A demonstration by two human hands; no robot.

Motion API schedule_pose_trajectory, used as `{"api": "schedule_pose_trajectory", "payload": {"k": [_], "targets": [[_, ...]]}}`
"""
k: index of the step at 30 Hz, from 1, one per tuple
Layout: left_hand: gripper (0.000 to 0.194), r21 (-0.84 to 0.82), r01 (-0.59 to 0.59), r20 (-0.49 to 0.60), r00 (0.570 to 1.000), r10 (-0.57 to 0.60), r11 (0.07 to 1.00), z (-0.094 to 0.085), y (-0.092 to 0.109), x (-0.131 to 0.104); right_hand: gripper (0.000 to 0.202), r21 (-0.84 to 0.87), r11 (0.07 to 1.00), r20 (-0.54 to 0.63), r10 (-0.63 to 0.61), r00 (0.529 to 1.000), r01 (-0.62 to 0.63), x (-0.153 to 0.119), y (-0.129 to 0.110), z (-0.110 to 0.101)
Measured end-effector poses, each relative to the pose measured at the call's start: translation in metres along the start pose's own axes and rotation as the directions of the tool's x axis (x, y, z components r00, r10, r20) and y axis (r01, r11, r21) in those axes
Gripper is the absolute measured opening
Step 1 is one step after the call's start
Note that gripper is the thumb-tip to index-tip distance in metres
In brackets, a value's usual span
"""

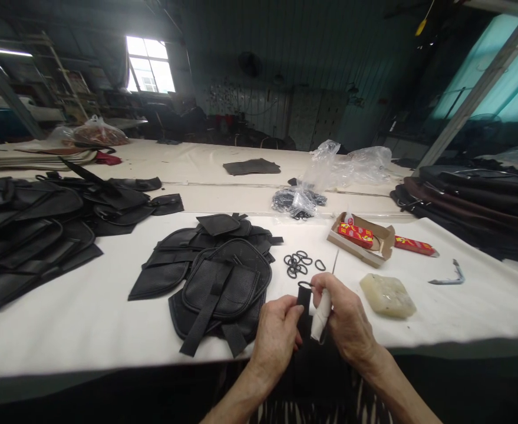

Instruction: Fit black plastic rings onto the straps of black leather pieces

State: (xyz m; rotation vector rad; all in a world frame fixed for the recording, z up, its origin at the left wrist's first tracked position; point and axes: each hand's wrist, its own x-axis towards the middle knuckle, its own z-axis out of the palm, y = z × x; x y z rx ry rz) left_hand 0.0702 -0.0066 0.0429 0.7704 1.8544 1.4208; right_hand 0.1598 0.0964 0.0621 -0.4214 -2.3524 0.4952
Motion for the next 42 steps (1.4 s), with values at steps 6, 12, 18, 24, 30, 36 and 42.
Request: {"api": "schedule_pose_trajectory", "payload": {"k": [6,12,18,24,30,36,42], "targets": [[0.022,-0.024,0.003,0.021,1.000,-0.002,1.000,-0.002,0.002,0.000,0.019,-0.054,0.967,-0.042,-0.253,0.967,0.251,-0.007,0.001,0.000],[0.022,-0.032,-0.007,0.048,0.999,0.009,0.999,-0.003,0.002,0.000,0.019,-0.151,0.869,-0.022,-0.480,0.877,0.472,-0.014,0.006,-0.003],[0.019,0.000,-0.046,0.091,0.995,0.045,0.999,-0.004,-0.004,0.001,0.020,-0.137,0.885,-0.043,-0.454,0.890,0.445,-0.012,0.009,-0.001],[0.022,0.023,-0.038,0.085,0.996,0.036,0.999,-0.002,-0.004,0.000,0.020,-0.134,0.849,-0.003,-0.516,0.856,0.511,-0.011,0.009,-0.005],[0.023,0.103,-0.098,0.059,0.994,0.092,0.990,0.000,-0.005,-0.001,0.021,-0.105,0.885,0.057,-0.449,0.892,0.453,-0.009,0.012,-0.011],[0.022,0.073,-0.094,0.038,0.995,0.091,0.993,0.000,-0.003,-0.001,0.022,-0.159,0.830,0.106,-0.524,0.845,0.535,-0.008,0.010,-0.016],[0.021,0.023,-0.072,0.025,0.997,0.072,0.997,0.000,-0.009,0.000,0.022,-0.219,0.846,0.020,-0.495,0.869,0.487,-0.023,0.000,-0.002]]}}
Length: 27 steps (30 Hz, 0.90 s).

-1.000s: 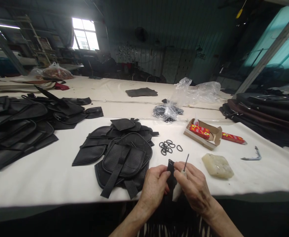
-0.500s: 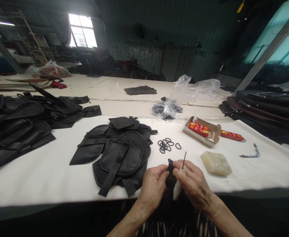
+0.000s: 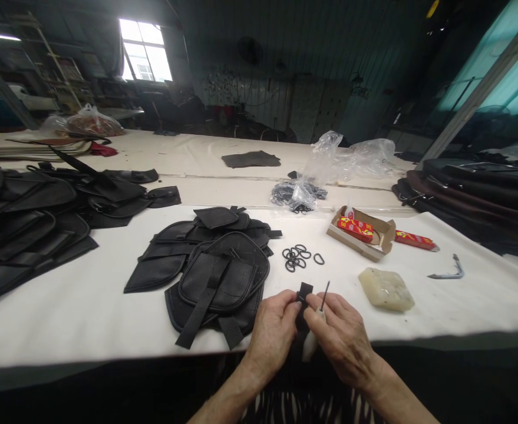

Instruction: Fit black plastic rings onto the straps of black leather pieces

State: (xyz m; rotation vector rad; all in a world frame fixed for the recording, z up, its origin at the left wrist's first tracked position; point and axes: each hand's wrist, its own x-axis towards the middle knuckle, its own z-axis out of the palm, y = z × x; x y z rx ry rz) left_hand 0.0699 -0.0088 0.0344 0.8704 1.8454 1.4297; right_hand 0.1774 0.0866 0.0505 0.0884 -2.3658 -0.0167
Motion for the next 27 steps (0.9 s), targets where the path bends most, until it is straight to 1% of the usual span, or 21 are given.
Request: {"api": "schedule_pose_trajectory", "payload": {"k": [2,3,6,9,12,16,20,23,24,25,26,27], "targets": [[0.015,-0.043,0.009,0.004,1.000,-0.009,0.999,0.000,-0.001,0.000,0.022,0.025,0.997,-0.008,0.067,0.998,-0.066,-0.002,-0.006,0.003],[0.016,-0.067,0.013,0.004,1.000,-0.012,0.998,-0.001,0.000,-0.001,0.023,0.038,0.994,-0.017,0.101,0.995,-0.100,-0.002,-0.008,0.004],[0.034,-0.143,0.041,0.006,0.999,-0.040,0.989,-0.003,0.004,-0.001,0.023,0.085,0.981,-0.038,0.176,0.984,-0.173,-0.001,-0.011,0.005],[0.040,-0.219,0.087,0.031,0.996,-0.082,0.972,-0.005,0.009,-0.002,0.023,0.138,0.964,-0.026,0.231,0.973,-0.225,-0.001,-0.012,0.005],[0.034,-0.257,0.094,0.026,0.996,-0.090,0.962,-0.005,0.013,-0.002,0.022,0.187,0.933,-0.005,0.313,0.950,-0.306,-0.003,-0.015,0.007],[0.026,-0.271,0.073,0.000,0.997,-0.076,0.960,-0.006,0.013,-0.002,0.019,0.245,0.871,-0.006,0.441,0.897,-0.427,-0.011,-0.017,0.010],[0.024,-0.305,0.085,0.041,0.996,-0.076,0.948,-0.011,0.014,-0.001,0.020,0.277,0.830,-0.048,0.514,0.856,-0.483,-0.015,-0.020,0.013],[0.023,-0.320,0.101,0.080,0.994,-0.080,0.942,-0.013,0.016,-0.001,0.015,0.273,0.814,-0.100,0.554,0.826,-0.513,-0.016,-0.025,0.015],[0.021,-0.316,0.103,0.078,0.994,-0.082,0.943,-0.013,0.016,-0.001,0.012,0.274,0.796,-0.108,0.583,0.805,-0.539,-0.016,-0.027,0.015],[0.019,-0.308,0.101,0.066,0.994,-0.085,0.946,-0.012,0.016,-0.002,0.008,0.291,0.759,-0.108,0.631,0.768,-0.582,-0.015,-0.030,0.015],[0.016,-0.298,0.096,0.047,0.995,-0.086,0.950,-0.010,0.016,-0.003,0.004,0.329,0.698,-0.095,0.694,0.714,-0.636,-0.013,-0.032,0.014],[0.014,-0.286,0.084,0.023,0.996,-0.081,0.954,-0.009,0.015,-0.004,0.002,0.385,0.615,-0.065,0.762,0.644,-0.688,-0.011,-0.033,0.013]]}}
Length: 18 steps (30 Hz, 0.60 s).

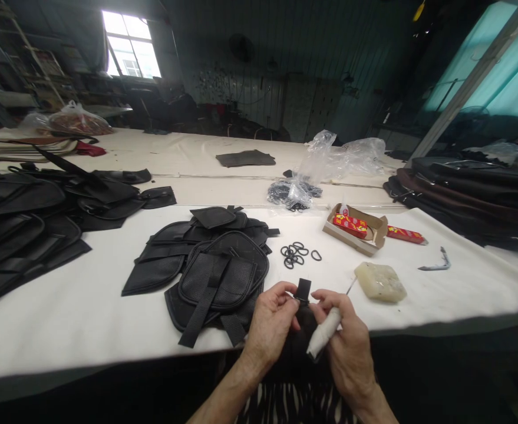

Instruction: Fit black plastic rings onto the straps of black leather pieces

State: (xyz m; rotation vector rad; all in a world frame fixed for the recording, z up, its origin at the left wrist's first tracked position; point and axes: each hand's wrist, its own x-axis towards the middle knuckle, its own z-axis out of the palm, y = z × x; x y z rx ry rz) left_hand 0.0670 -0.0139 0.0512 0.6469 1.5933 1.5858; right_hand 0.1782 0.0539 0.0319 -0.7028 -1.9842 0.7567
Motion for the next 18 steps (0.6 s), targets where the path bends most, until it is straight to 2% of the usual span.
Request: {"api": "schedule_pose_trajectory", "payload": {"k": [3,5,8,10,12,15,18], "targets": [[0.012,0.031,-0.052,-0.038,0.998,0.053,0.998,0.005,-0.007,-0.003,0.014,0.197,0.936,0.054,0.287,0.956,-0.292,0.005,-0.008,0.000],[0.013,0.051,-0.083,-0.041,0.996,0.085,0.995,0.007,-0.010,-0.004,0.017,0.270,0.876,0.125,0.380,0.917,-0.400,0.010,-0.012,0.000],[0.015,0.072,-0.087,-0.048,0.995,0.090,0.994,0.008,-0.013,-0.003,0.018,0.331,0.806,0.233,0.434,0.870,-0.490,0.014,-0.014,0.002],[0.015,0.075,-0.077,-0.051,0.995,0.081,0.994,0.009,-0.014,-0.003,0.017,0.359,0.788,0.276,0.422,0.864,-0.500,0.012,-0.012,0.003],[0.014,0.077,-0.075,-0.047,0.996,0.079,0.994,0.009,-0.013,-0.002,0.016,0.370,0.799,0.279,0.391,0.877,-0.474,0.010,-0.010,0.005],[0.017,0.085,-0.078,-0.050,0.995,0.083,0.993,0.007,-0.010,-0.005,0.016,0.360,0.844,0.212,0.342,0.916,-0.398,0.010,-0.008,0.005],[0.021,0.161,-0.123,-0.145,0.979,0.146,0.979,0.002,0.000,-0.018,0.020,0.349,0.870,0.121,0.326,0.938,-0.348,0.020,-0.009,0.000]]}}
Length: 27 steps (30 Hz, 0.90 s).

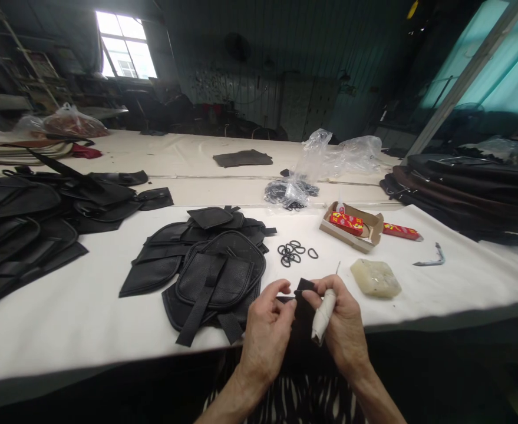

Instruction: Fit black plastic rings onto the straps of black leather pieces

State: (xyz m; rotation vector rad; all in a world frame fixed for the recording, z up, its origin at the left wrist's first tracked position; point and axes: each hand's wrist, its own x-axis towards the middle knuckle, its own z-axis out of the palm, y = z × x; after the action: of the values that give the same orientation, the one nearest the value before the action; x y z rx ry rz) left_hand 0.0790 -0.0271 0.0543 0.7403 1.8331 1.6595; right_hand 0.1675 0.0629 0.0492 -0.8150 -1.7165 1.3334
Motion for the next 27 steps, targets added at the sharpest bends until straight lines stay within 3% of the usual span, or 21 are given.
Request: {"api": "schedule_pose_trajectory", "payload": {"k": [2,3,5,6,8,9,11,14,18,20,22,23,26,27], "targets": [[0.015,0.028,-0.035,-0.073,0.997,0.037,0.999,-0.006,0.009,-0.010,0.021,0.005,1.000,-0.038,-0.023,0.999,0.023,0.007,-0.007,-0.004],[0.014,0.002,-0.001,-0.047,0.999,0.002,1.000,-0.008,0.012,-0.014,0.021,0.009,0.999,-0.054,-0.039,0.998,0.039,0.009,-0.010,-0.006],[0.027,-0.131,0.214,0.162,0.968,-0.192,0.968,-0.010,0.014,-0.019,0.020,-0.005,0.995,-0.074,-0.096,0.993,0.096,0.010,-0.015,-0.009],[0.033,-0.205,0.372,0.310,0.902,-0.301,0.905,-0.011,0.014,-0.020,0.019,-0.028,0.990,-0.076,-0.138,0.988,0.136,0.008,-0.016,-0.009],[0.042,-0.325,0.641,0.531,0.732,-0.427,0.695,-0.011,0.010,-0.017,0.014,-0.098,0.962,-0.044,-0.262,0.964,0.256,0.000,-0.016,-0.008],[0.044,-0.379,0.718,0.585,0.674,-0.450,0.584,-0.011,0.008,-0.014,0.011,-0.133,0.935,-0.004,-0.331,0.943,0.328,-0.006,-0.016,-0.007],[0.044,-0.464,0.782,0.624,0.622,-0.474,0.416,-0.011,0.006,-0.008,0.013,-0.170,0.873,0.095,-0.448,0.889,0.458,-0.019,-0.016,-0.006],[0.031,-0.547,0.765,0.562,0.636,-0.529,0.339,-0.010,0.008,-0.002,0.028,-0.164,0.757,0.249,-0.589,0.769,0.632,-0.034,-0.019,-0.004],[0.016,-0.571,0.692,0.376,0.699,-0.609,0.441,-0.003,0.010,-0.002,0.028,-0.221,0.474,0.405,-0.751,0.522,0.852,-0.039,-0.019,-0.004],[0.016,-0.558,0.661,0.335,0.733,-0.593,0.502,0.000,0.008,-0.006,0.026,-0.249,0.413,0.421,-0.769,0.481,0.876,-0.040,-0.014,-0.005],[0.015,-0.555,0.615,0.301,0.776,-0.555,0.560,0.003,0.005,-0.009,0.025,-0.229,0.482,0.395,-0.748,0.533,0.846,-0.042,-0.007,-0.007],[0.016,-0.555,0.583,0.277,0.802,-0.529,0.593,0.004,0.004,-0.011,0.024,-0.203,0.560,0.364,-0.718,0.593,0.803,-0.044,-0.004,-0.008],[0.018,-0.535,0.486,0.220,0.870,-0.442,0.691,0.005,-0.001,-0.016,0.016,-0.118,0.847,0.260,-0.477,0.839,0.518,-0.050,0.002,-0.011],[0.019,-0.520,0.459,0.215,0.886,-0.410,0.721,0.005,-0.003,-0.017,0.012,-0.118,0.909,0.229,-0.367,0.901,0.400,-0.051,0.001,-0.012]]}}
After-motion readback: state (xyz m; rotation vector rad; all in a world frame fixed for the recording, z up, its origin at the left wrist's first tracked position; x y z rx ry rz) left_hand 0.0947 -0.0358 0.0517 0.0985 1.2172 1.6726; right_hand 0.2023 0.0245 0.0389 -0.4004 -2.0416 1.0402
